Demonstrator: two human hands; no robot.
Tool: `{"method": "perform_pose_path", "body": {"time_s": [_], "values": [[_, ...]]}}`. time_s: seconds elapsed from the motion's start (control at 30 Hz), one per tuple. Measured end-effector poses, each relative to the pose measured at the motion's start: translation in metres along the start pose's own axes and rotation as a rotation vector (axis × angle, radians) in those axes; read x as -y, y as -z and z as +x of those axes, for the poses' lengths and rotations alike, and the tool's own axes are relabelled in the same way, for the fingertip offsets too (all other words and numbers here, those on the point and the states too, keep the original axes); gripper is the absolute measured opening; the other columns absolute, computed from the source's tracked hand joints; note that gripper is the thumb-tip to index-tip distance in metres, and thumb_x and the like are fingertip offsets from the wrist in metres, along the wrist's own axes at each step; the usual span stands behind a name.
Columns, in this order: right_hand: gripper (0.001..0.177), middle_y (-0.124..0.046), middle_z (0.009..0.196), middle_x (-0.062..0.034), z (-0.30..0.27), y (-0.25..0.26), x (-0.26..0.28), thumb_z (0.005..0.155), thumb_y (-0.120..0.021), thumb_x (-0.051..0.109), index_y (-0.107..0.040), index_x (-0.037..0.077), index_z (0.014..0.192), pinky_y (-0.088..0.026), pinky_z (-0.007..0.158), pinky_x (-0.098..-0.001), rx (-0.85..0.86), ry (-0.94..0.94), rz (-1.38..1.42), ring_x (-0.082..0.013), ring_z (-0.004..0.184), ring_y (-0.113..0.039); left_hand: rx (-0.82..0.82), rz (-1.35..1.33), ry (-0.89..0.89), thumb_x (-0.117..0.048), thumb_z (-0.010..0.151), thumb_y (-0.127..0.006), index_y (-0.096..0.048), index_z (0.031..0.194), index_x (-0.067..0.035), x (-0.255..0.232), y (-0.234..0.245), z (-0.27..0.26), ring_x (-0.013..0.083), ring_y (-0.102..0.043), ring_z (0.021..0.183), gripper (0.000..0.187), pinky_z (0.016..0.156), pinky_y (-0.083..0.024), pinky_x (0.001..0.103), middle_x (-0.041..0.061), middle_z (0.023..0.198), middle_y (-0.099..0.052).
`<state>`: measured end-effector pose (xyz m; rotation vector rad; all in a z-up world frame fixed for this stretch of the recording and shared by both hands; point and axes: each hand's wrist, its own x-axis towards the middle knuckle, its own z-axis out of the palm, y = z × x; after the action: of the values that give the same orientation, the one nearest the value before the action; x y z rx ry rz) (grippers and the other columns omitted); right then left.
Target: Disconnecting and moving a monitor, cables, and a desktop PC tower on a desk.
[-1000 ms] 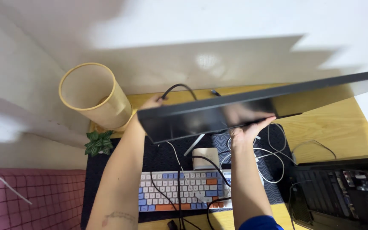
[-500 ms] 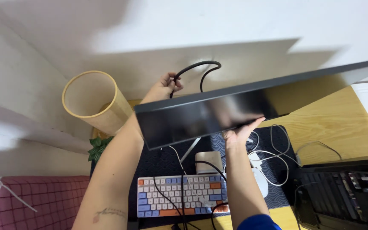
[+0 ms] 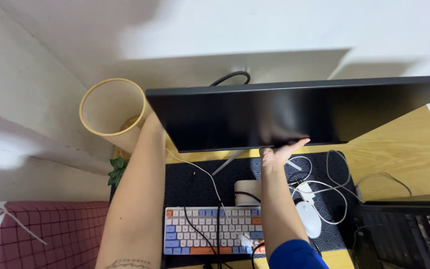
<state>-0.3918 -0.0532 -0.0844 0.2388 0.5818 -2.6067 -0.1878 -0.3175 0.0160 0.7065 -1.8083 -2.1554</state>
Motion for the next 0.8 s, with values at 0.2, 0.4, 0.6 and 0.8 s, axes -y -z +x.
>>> {"method": "perform_pose_path", "body": {"time_s": [0.2,0.4,0.6,0.8], "values": [[0.093,-0.052,0.155,-0.0117,0.009,0.017,-0.01,0.082,-0.056,0.079,-0.053,0.011,0.146,-0.043,0.115,-0.0518,0.01,-0.057,0.038,-0.0349,0.14,-0.053,-0.057,-0.091,-0.036,-0.021,0.102,-0.051,-0.062,0.13,-0.006,-0.003,0.008,-0.004,0.0164,-0.067,0.105,0.034,0.092,-0.056,0.029,0.008,0.117,-0.07],[0.095,-0.052,0.154,-0.01,0.007,0.016,-0.016,0.079,-0.055,0.08,-0.053,0.013,0.145,-0.047,0.116,-0.0521,-0.039,-0.077,0.028,-0.0337,0.138,-0.052,-0.081,-0.186,-0.055,-0.027,0.103,-0.047,-0.064,0.131,-0.006,0.003,0.0,-0.002,0.0182,-0.067,0.106,0.039,0.093,-0.056,0.031,0.01,0.117,-0.071],[0.093,-0.053,0.153,-0.0102,0.001,0.009,-0.016,0.081,-0.055,0.079,-0.054,0.011,0.145,-0.048,0.117,-0.0528,-0.057,-0.101,0.047,-0.0345,0.137,-0.054,-0.135,-0.266,-0.089,-0.034,0.104,-0.044,-0.065,0.132,-0.006,-0.001,0.008,-0.012,0.02,-0.068,0.107,0.045,0.094,-0.056,0.032,0.011,0.118,-0.072],[0.092,-0.054,0.152,-0.0089,0.001,0.009,-0.013,0.079,-0.056,0.079,-0.054,0.013,0.144,-0.049,0.116,-0.0511,-0.039,-0.049,-0.033,-0.0329,0.135,-0.055,-0.177,-0.361,-0.121,-0.041,0.105,-0.04,-0.066,0.132,-0.006,-0.005,0.003,-0.026,0.0218,-0.068,0.108,0.051,0.095,-0.056,0.034,0.012,0.118,-0.073]]}}
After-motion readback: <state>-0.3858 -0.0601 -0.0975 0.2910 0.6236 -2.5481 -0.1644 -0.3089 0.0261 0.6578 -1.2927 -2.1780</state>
